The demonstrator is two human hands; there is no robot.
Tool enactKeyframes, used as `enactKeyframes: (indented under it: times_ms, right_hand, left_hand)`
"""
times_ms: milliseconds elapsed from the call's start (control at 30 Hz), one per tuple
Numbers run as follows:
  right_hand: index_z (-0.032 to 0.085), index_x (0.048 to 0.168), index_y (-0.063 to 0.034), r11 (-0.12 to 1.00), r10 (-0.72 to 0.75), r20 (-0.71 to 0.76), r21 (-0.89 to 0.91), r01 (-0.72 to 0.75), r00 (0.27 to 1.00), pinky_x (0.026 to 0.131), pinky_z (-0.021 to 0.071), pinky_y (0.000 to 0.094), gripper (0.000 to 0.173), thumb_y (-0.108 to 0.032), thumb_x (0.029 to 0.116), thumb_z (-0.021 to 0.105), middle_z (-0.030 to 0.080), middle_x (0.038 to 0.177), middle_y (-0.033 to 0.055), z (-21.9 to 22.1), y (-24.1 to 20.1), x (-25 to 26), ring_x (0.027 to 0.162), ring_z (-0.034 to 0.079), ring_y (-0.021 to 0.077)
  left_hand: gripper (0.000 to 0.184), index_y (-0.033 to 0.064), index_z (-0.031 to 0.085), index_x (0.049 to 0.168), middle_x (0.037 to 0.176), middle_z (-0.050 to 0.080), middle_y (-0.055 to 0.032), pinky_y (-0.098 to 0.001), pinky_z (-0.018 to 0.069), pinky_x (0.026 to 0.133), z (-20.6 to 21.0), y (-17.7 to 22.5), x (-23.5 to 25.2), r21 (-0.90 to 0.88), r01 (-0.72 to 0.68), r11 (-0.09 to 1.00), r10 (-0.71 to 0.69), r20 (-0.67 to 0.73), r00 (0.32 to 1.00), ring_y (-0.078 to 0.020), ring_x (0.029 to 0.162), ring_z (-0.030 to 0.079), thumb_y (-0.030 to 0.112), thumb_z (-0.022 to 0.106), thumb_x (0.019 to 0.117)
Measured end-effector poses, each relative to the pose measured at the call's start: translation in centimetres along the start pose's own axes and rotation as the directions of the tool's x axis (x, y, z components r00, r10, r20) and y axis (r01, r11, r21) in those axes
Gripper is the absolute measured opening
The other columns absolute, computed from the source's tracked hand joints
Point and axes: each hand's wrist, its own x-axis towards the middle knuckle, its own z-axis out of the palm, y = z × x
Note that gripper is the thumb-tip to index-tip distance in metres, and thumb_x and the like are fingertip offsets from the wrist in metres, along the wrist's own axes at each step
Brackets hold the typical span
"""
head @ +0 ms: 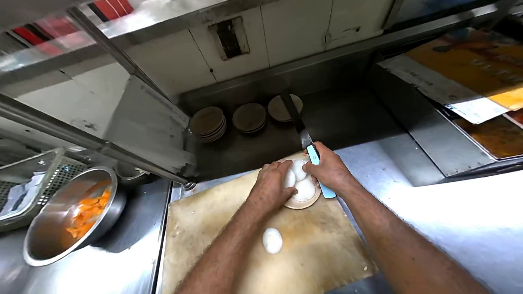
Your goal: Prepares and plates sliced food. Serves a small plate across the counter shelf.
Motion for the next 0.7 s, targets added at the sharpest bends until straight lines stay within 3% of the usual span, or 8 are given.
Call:
enactKeyframes:
  times_ms: [167, 333, 433, 533, 600, 700]
  right_hand:
    - [0.052, 0.136, -0.0109, 0.990, -0.041, -0.003, -0.136, 0.040, 0.999, 0.059, 0.0592, 0.0467, 0.049, -0.008, 0.0920, 0.072, 0.069, 0.094, 0.0160, 0.3, -0.7, 0.8, 0.063, 0.067, 0.0269]
    - [0.053, 0.139, -0.0115, 0.985, -0.102, -0.086, -0.147, 0.089, 0.991, 0.062, 0.0585, 0.0495, 0.052, -0.012, 0.0918, 0.075, 0.071, 0.095, 0.0126, -0.8, -0.4, -0.3, 0.068, 0.068, 0.0277]
    - [0.053, 0.137, -0.0109, 0.993, -0.082, -0.154, -0.091, 0.069, 0.985, 0.057, 0.0583, 0.0489, 0.046, -0.014, 0.0950, 0.072, 0.071, 0.092, 0.0133, -2.7, 2.2, -1.8, 0.062, 0.066, 0.0272]
    - [0.056, 0.134, -0.0107, 0.988, -0.035, -0.224, -0.157, -0.001, 0.974, 0.056, 0.0574, 0.0513, 0.041, -0.022, 0.0978, 0.071, 0.066, 0.084, 0.0154, -4.5, 6.0, -4.1, 0.059, 0.064, 0.0288]
    - [0.056, 0.135, -0.0093, 0.950, -0.042, -0.272, -0.310, -0.046, 0.962, 0.063, 0.0549, 0.0568, 0.040, -0.025, 0.1001, 0.067, 0.067, 0.087, 0.0178, -5.5, 8.3, -6.3, 0.068, 0.065, 0.0335]
    - [0.057, 0.137, -0.0027, 0.861, -0.073, -0.278, -0.502, -0.080, 0.958, 0.077, 0.0518, 0.0666, 0.044, -0.021, 0.0985, 0.065, 0.067, 0.102, 0.0266, -6.5, 12.3, -9.4, 0.089, 0.067, 0.0453]
  left_hand:
    - [0.071, 0.0135, 0.058, 0.144, 0.139, 0.061, -0.0111, -0.0515, 0.0424, 0.111, 0.0, -0.4, -0.2, 0.029, 0.014, 0.999, -0.014, 0.001, 1.000, -0.0324, 0.130, 0.054, 0.037, 0.085, 0.0836]
    - [0.069, 0.0089, 0.063, 0.138, 0.144, 0.057, -0.0138, -0.0504, 0.0465, 0.108, 0.5, -1.6, -0.8, -0.062, -0.016, 0.998, 0.010, -0.090, 0.996, -0.0328, 0.128, 0.056, 0.042, 0.086, 0.0813]
    - [0.060, 0.0069, 0.061, 0.139, 0.143, 0.057, -0.0142, -0.0501, 0.0452, 0.110, 0.2, -2.2, -1.8, -0.140, -0.002, 0.990, -0.016, -0.125, 0.992, -0.0320, 0.130, 0.055, 0.035, 0.079, 0.0895]
    - [0.041, 0.0081, 0.061, 0.141, 0.145, 0.056, -0.0138, -0.0522, 0.0438, 0.111, 0.6, -2.2, -1.2, -0.150, -0.055, 0.987, 0.027, -0.185, 0.982, -0.0331, 0.131, 0.054, 0.022, 0.061, 0.1019]
    - [0.039, 0.0117, 0.058, 0.144, 0.151, 0.052, -0.0113, -0.0564, 0.0409, 0.112, 0.3, -1.5, 0.0, -0.151, -0.065, 0.986, 0.042, -0.150, 0.988, -0.0342, 0.137, 0.049, 0.017, 0.052, 0.1056]
    - [0.043, 0.0130, 0.054, 0.149, 0.155, 0.049, -0.0102, -0.0606, 0.0378, 0.112, -0.1, -0.4, 1.9, -0.128, -0.051, 0.990, 0.046, -0.044, 0.998, -0.0362, 0.142, 0.044, 0.013, 0.047, 0.1067]
